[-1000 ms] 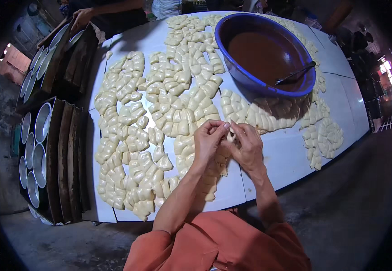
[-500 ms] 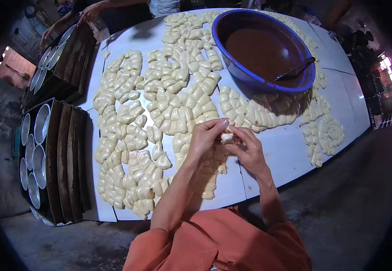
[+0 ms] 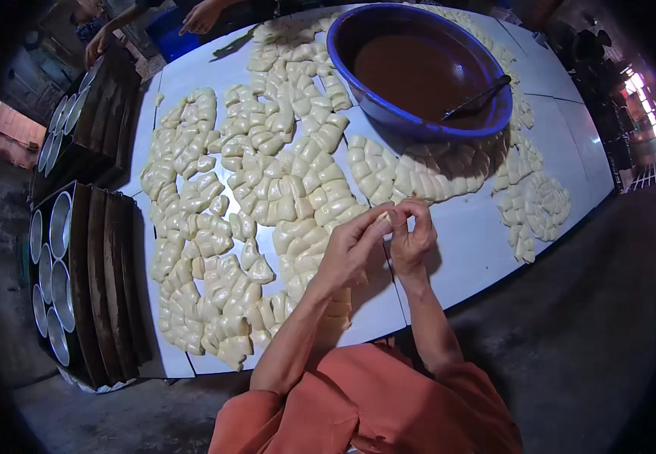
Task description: The person takes portions of dough from a table, fills them with chocolate paste, shapes them into buns by hand, and places them into round baking pans.
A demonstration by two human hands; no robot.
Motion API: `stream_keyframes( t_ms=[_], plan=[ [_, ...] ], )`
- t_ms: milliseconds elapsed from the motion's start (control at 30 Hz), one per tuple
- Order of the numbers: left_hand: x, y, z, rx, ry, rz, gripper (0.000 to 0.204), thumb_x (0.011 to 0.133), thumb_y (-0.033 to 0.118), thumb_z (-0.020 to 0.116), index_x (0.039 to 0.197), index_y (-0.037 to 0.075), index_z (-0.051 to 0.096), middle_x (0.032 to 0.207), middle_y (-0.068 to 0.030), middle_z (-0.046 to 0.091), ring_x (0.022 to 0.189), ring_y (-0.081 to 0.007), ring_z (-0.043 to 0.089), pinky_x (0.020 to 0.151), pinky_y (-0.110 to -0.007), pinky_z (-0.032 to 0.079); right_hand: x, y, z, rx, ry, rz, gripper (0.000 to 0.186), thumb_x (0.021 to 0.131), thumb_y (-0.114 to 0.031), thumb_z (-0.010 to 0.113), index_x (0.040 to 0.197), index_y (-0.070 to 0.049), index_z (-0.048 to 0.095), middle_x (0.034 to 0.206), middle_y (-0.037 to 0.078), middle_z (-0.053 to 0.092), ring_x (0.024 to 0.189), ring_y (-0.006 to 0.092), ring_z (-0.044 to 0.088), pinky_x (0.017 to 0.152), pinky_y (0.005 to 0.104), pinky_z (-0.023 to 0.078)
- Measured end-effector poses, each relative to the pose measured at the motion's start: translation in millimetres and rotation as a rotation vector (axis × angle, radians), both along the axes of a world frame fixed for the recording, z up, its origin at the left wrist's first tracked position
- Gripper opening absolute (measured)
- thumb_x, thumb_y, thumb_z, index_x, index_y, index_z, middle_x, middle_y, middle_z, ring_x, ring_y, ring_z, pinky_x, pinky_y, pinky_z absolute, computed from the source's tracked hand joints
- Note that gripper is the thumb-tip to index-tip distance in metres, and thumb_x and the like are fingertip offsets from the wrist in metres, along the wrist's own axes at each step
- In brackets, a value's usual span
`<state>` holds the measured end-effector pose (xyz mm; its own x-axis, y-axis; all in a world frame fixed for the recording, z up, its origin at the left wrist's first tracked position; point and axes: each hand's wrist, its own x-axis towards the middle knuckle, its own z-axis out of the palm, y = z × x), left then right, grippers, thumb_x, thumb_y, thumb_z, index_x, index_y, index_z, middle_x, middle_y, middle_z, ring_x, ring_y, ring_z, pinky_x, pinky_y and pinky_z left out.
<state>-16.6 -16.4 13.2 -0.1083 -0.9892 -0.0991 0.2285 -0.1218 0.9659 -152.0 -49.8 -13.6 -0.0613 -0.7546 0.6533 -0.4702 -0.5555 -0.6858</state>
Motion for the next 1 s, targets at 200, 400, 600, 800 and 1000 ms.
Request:
stream_keyframes(
  t_ms=[200,400,600,800,1000],
  plan=[
    [-11.9,-6.9,-6.9,0.187,0.05,0.121,0.03,0.095,0.022,0.066,0.109,-0.004,0.07,0.091,-0.0039,0.07,0.077,-0.0072,0.062,0.065,-0.021,0.05,-18.0,-0.6,10.3,0.414,0.018,0.033,0.016,0.092,-0.016,0.069,0.084,-0.002,0.064,0.068,0.013,0.062,0.057,0.0275,0.06,0.057,0.0353,0.048],
    [-21.0,-12.1,-19.5,0.23,0.043,-0.004,0.034,0.099,0.028,0.06,0.108,-0.003,0.07,0.087,-0.0048,0.069,0.072,-0.0077,0.062,0.062,-0.022,0.05,-57.6,24.7,43.6,0.385,0.246,0.393,0.026,0.086,-0.007,0.072,0.111,0.0,0.066,0.109,0.014,0.066,0.092,0.0279,0.068,0.083,0.0336,0.056],
    [-33.5,-9.4,-11.3,0.221,-0.244,-0.03,0.049,0.097,0.032,0.061,0.133,0.0,0.055,0.101,-0.0106,0.07,0.078,-0.0149,0.064,0.07,-0.028,0.052,-108.9,10.7,9.3,0.842,0.081,0.267,0.026,0.089,-0.01,0.066,0.111,0.002,0.065,0.104,0.013,0.067,0.087,0.02,0.068,0.079,0.0336,0.054],
    [-52.0,13.0,-46.9,-0.231,-0.738,-0.081,0.053,0.079,0.017,0.077,0.126,0.002,0.057,0.107,-0.0211,0.067,0.092,-0.0347,0.067,0.078,-0.041,0.053,-102.1,13.6,7.9,0.777,0.348,0.34,0.026,0.093,-0.014,0.061,0.113,0.002,0.064,0.1,0.015,0.067,0.082,0.0265,0.068,0.076,0.0348,0.053],
    [-57.8,9.5,-37.4,-0.11,-0.662,-0.179,0.049,0.078,0.014,0.075,0.124,0.003,0.059,0.105,-0.0211,0.066,0.094,-0.0376,0.066,0.081,-0.043,0.052,-113.6,27.7,-3.6,1.091,-0.08,0.341,0.025,0.099,-0.013,0.056,0.116,0.005,0.06,0.097,0.008,0.066,0.083,0.0103,0.062,0.075,0.025,0.053]
  ],
)
